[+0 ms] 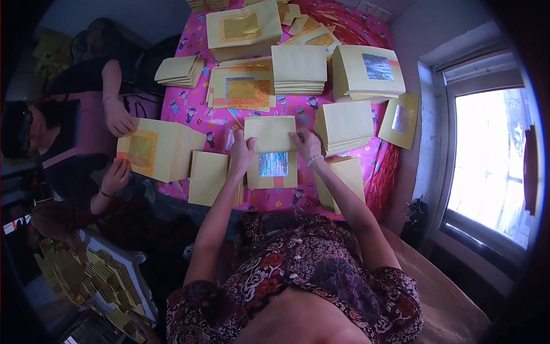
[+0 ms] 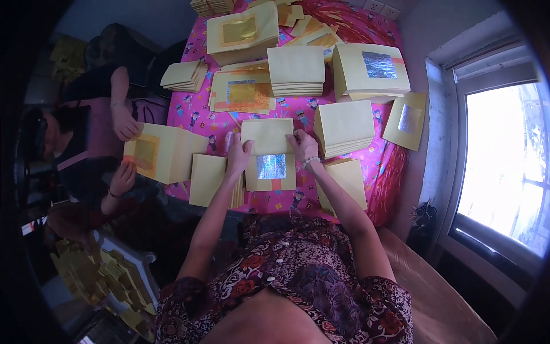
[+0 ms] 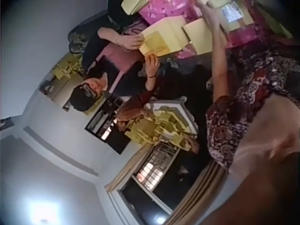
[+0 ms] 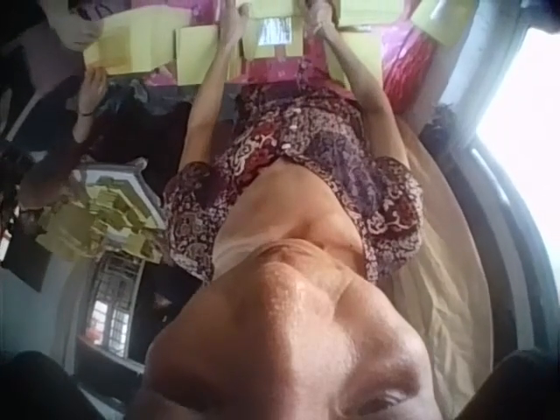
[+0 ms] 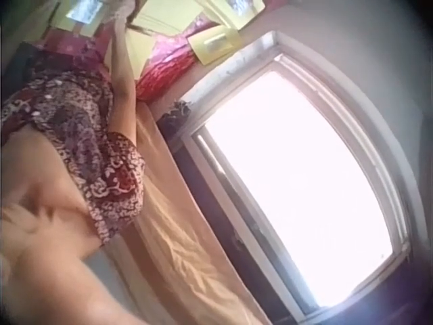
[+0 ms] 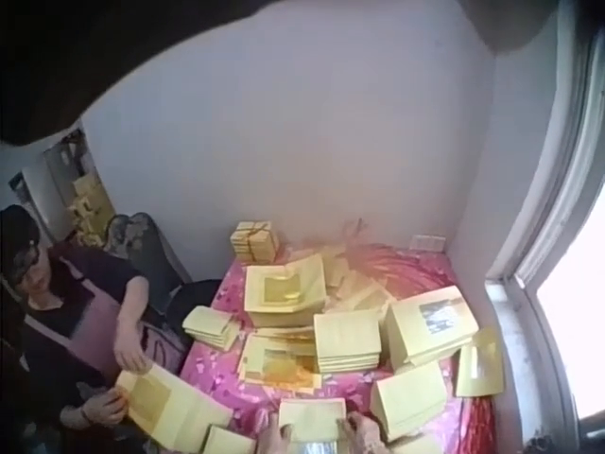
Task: Sorting and counting stacks of joss paper with gold foil.
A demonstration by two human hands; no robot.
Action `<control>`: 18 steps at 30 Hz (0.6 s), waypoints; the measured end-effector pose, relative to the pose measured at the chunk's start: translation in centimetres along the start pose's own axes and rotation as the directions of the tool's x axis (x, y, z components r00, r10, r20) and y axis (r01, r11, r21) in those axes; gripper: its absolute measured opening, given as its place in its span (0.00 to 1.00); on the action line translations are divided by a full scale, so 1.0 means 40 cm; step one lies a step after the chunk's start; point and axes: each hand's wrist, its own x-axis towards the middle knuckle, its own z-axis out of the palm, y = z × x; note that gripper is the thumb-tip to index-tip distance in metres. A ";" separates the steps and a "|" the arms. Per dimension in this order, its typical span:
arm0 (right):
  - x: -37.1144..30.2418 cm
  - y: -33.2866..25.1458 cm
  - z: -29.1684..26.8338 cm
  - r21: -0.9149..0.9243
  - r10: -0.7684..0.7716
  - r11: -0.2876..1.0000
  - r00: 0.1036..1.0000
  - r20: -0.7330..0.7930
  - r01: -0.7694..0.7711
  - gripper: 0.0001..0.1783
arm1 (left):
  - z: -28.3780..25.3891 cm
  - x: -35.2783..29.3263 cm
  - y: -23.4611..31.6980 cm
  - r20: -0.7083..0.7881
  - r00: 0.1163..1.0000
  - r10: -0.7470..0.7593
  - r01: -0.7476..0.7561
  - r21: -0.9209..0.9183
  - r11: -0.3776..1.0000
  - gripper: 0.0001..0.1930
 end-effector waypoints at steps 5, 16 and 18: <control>0.002 -0.005 0.007 -0.037 0.044 0.998 0.999 -0.008 -0.044 0.19 | 0.007 0.012 -0.007 -0.029 0.999 -0.019 0.020 0.003 1.000 0.16; 0.015 -0.005 0.012 -0.089 0.128 0.987 0.991 -0.026 -0.130 0.20 | 0.008 0.028 0.031 -0.040 0.994 -0.098 0.101 0.079 0.992 0.20; 0.017 -0.006 0.015 -0.084 0.142 0.986 0.990 -0.026 -0.144 0.20 | 0.010 0.029 0.028 -0.049 0.993 -0.104 0.108 0.085 0.991 0.20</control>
